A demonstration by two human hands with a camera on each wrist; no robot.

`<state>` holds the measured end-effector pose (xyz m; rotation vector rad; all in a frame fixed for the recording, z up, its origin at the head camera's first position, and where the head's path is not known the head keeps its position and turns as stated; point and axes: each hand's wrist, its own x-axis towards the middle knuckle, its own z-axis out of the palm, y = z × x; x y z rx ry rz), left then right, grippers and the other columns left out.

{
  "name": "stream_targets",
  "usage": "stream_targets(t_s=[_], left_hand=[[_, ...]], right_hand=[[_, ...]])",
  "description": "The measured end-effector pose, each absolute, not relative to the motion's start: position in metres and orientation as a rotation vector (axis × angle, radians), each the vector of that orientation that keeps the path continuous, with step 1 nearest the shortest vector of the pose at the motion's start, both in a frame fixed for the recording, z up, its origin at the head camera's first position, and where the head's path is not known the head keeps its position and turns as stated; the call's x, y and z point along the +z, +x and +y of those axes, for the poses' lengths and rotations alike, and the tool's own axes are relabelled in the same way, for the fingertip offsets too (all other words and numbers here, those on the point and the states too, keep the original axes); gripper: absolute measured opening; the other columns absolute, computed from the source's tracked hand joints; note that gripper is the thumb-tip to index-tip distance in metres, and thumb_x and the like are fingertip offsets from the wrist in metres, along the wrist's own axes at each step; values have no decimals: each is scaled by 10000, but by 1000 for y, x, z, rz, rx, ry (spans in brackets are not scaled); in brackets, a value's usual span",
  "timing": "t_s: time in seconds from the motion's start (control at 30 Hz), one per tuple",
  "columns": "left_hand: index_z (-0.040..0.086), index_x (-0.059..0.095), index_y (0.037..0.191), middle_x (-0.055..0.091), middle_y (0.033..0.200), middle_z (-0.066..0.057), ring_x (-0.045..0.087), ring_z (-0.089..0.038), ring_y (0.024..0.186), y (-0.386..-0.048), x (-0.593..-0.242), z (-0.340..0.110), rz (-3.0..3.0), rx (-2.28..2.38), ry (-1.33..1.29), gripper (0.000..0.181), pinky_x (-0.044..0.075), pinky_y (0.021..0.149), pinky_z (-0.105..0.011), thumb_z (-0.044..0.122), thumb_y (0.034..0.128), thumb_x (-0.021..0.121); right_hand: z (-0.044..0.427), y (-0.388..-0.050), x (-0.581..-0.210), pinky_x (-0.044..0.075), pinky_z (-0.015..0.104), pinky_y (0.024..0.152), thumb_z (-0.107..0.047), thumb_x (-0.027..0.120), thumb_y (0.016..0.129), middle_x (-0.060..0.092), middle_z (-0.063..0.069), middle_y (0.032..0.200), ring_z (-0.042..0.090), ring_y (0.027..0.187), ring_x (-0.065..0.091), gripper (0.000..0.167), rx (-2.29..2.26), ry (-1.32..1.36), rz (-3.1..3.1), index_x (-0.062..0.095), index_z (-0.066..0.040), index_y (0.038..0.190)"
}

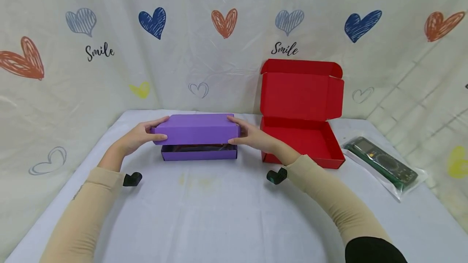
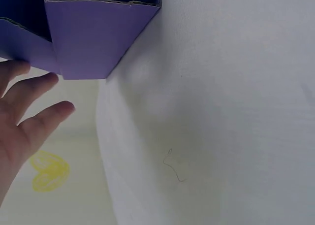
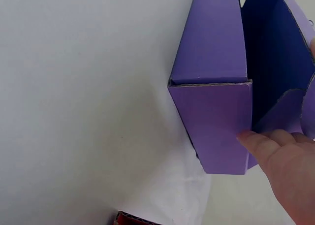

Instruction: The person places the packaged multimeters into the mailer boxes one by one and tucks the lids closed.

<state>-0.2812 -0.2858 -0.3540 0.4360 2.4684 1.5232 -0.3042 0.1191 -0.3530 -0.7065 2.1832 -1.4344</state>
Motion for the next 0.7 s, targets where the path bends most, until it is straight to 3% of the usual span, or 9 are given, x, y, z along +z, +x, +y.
stream_targets(t_s=[0.1,0.37,0.57,0.7], left_hand=[[120,303,1621,367,1583,-259,445,-337,1355,-281,-354,-284,2467,1510,444,801,284,1155,-505,162,940,723],[156,294,1628,425,1545,-234,464,-286,1311,-284,-356,-282,2482,1478,441,830,318,1127,-451,192,930,742],[175,281,1633,540,1319,-210,471,-279,1209,-284,-361,-284,2509,1417,439,873,341,1081,-438,217,906,763],[183,264,1638,538,1305,-211,466,-293,1238,-284,-363,-285,2506,1403,435,893,324,1105,-477,234,902,769]], right_hand=[[120,-304,-355,413,461,1125,-159,704,982,228,130,1638,353,1438,384,843,-1427,-717,2177,211,-282,1654],[121,-304,-359,406,483,1125,-144,695,985,202,150,1650,392,1451,362,833,-1434,-724,2164,210,-258,1653],[120,-305,-365,396,475,1135,-150,713,971,213,138,1648,382,1451,357,842,-1402,-758,2178,223,-243,1650],[119,-306,-369,379,477,1146,-142,716,969,217,133,1644,373,1456,347,841,-1404,-763,2174,230,-243,1648]])
